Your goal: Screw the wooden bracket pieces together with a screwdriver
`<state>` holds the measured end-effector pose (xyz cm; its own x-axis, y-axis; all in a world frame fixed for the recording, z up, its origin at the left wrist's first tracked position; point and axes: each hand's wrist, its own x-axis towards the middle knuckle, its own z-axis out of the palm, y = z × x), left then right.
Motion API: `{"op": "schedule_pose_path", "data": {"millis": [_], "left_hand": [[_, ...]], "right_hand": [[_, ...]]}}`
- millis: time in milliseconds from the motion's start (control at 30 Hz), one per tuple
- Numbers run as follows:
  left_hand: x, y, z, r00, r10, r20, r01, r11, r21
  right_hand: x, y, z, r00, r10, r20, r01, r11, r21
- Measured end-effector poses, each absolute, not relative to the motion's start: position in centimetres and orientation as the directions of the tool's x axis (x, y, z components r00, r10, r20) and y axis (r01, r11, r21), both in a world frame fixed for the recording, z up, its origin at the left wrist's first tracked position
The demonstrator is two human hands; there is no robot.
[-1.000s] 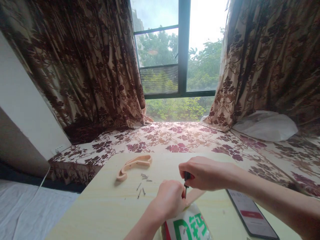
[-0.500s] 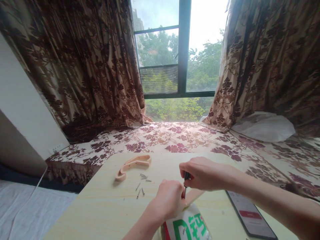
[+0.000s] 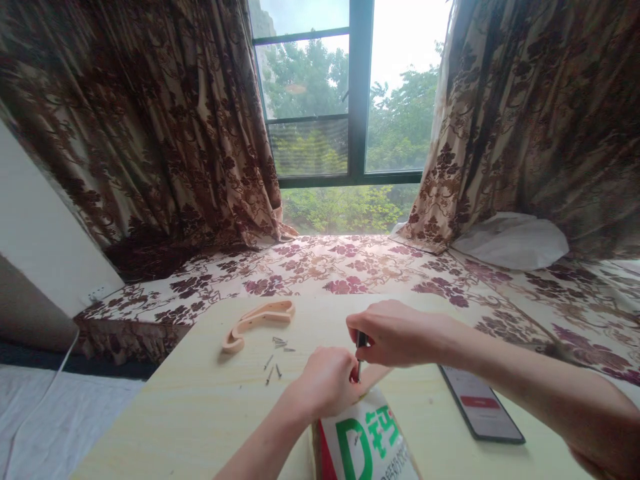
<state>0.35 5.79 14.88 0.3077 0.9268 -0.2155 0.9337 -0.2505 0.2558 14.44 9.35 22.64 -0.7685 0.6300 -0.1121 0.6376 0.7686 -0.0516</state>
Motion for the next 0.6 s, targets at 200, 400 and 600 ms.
{"op": "schedule_pose_path", "data": {"millis": [200, 400, 600], "left_hand": [[0.14, 5.55, 15.35, 0.323, 0.922, -0.215, 0.927, -0.261, 0.270], [0.28, 5.82, 14.81, 0.334, 0.895, -0.295, 0.933, -0.269, 0.241], [0.18, 5.97, 14.66, 0.350, 0.872, -0.343, 0.931, -0.283, 0.231]], "right_hand": [[14.60, 9.35, 22.61, -0.775, 0.625, -0.093, 0.631, 0.774, -0.055], [14.73, 9.38, 21.94, -0.745, 0.661, -0.092, 0.667, 0.742, -0.069], [15.19, 9.76, 22.10, -0.785, 0.617, -0.060, 0.618, 0.772, -0.145]]}}
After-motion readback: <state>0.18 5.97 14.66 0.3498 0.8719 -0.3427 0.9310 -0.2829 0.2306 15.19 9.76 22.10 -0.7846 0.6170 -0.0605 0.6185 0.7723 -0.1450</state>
